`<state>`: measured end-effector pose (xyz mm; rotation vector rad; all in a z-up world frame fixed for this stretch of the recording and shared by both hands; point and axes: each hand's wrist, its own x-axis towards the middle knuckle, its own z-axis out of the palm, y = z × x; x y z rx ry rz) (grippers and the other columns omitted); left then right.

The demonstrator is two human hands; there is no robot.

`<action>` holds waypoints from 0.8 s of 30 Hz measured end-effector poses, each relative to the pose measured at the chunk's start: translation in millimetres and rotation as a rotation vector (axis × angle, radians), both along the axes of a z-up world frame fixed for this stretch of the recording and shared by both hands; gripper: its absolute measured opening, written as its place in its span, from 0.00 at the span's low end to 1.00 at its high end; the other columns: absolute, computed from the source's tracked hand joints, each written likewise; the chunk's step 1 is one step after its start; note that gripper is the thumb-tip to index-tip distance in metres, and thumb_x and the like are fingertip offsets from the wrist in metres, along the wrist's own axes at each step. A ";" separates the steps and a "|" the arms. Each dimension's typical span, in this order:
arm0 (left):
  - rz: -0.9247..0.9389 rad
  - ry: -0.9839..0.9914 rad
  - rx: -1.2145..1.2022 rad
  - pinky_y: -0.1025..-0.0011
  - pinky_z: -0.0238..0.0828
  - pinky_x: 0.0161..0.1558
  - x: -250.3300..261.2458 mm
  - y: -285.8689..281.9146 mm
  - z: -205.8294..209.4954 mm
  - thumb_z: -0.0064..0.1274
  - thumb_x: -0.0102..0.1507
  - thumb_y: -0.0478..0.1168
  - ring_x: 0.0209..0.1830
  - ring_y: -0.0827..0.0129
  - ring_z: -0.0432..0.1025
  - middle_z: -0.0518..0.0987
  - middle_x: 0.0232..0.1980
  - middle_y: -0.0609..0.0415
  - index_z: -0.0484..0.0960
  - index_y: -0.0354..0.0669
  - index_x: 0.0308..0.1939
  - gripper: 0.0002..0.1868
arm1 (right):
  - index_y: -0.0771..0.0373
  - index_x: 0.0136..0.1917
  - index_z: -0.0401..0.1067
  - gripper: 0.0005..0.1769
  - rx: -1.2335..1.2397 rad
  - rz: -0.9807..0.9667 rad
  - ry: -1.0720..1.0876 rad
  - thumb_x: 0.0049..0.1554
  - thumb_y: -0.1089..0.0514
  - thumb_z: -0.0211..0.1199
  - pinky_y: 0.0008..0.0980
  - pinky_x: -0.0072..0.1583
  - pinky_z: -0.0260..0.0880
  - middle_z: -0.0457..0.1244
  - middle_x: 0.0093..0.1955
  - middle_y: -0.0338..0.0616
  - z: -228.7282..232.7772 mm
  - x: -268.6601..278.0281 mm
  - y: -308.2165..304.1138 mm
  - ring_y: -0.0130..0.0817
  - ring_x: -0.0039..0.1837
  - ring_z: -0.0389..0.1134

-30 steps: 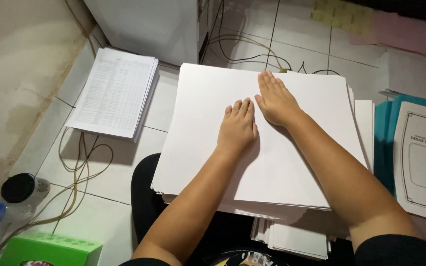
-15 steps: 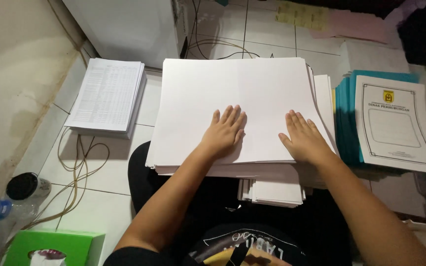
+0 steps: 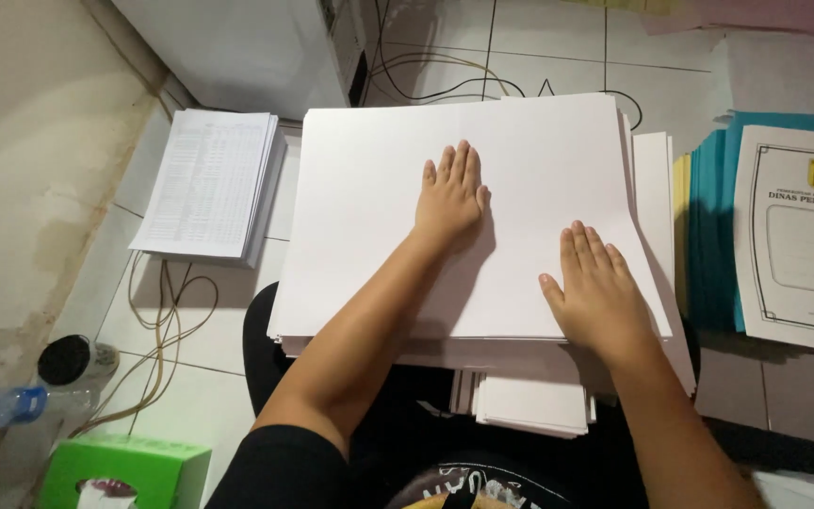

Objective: The person sits on the floor and repeatedly inserts a printed cover sheet into a folded blank sheet, then places the assembled unit onto a growing stack. The person continues this one-at-a-time insertion and stacking cycle throughout the clip.

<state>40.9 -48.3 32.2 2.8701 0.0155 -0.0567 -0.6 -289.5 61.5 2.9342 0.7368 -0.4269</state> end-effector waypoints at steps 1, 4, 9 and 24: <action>-0.006 0.005 0.002 0.45 0.31 0.78 24.3 3.6 -1.7 0.19 0.72 0.50 0.84 0.50 0.39 0.45 0.83 0.39 0.47 0.35 0.80 0.34 | 0.68 0.82 0.45 0.41 0.002 -0.006 0.005 0.67 0.39 0.32 0.46 0.81 0.31 0.40 0.85 0.57 -1.3 1.7 0.7 0.46 0.86 0.37; 0.050 -0.032 0.010 0.46 0.31 0.79 93.6 15.4 -15.9 0.19 0.72 0.51 0.84 0.49 0.39 0.46 0.83 0.39 0.48 0.35 0.80 0.35 | 0.67 0.82 0.45 0.41 0.018 -0.001 -0.011 0.66 0.38 0.32 0.46 0.80 0.31 0.41 0.85 0.57 -12.6 6.2 -3.4 0.46 0.86 0.38; 0.125 -0.158 0.038 0.46 0.25 0.76 149.3 33.7 -35.6 0.22 0.72 0.50 0.82 0.52 0.31 0.46 0.82 0.41 0.48 0.31 0.77 0.34 | 0.71 0.79 0.44 0.42 0.185 0.074 -0.212 0.64 0.39 0.36 0.44 0.80 0.30 0.40 0.84 0.58 -27.2 7.0 -9.0 0.40 0.85 0.35; -0.104 0.112 -0.138 0.44 0.24 0.76 -147.2 -25.6 19.9 0.15 0.70 0.49 0.84 0.47 0.35 0.44 0.82 0.36 0.48 0.33 0.79 0.35 | 0.66 0.82 0.45 0.44 0.016 0.009 -0.116 0.66 0.34 0.32 0.47 0.81 0.29 0.39 0.86 0.56 -33.5 6.2 -5.7 0.45 0.86 0.36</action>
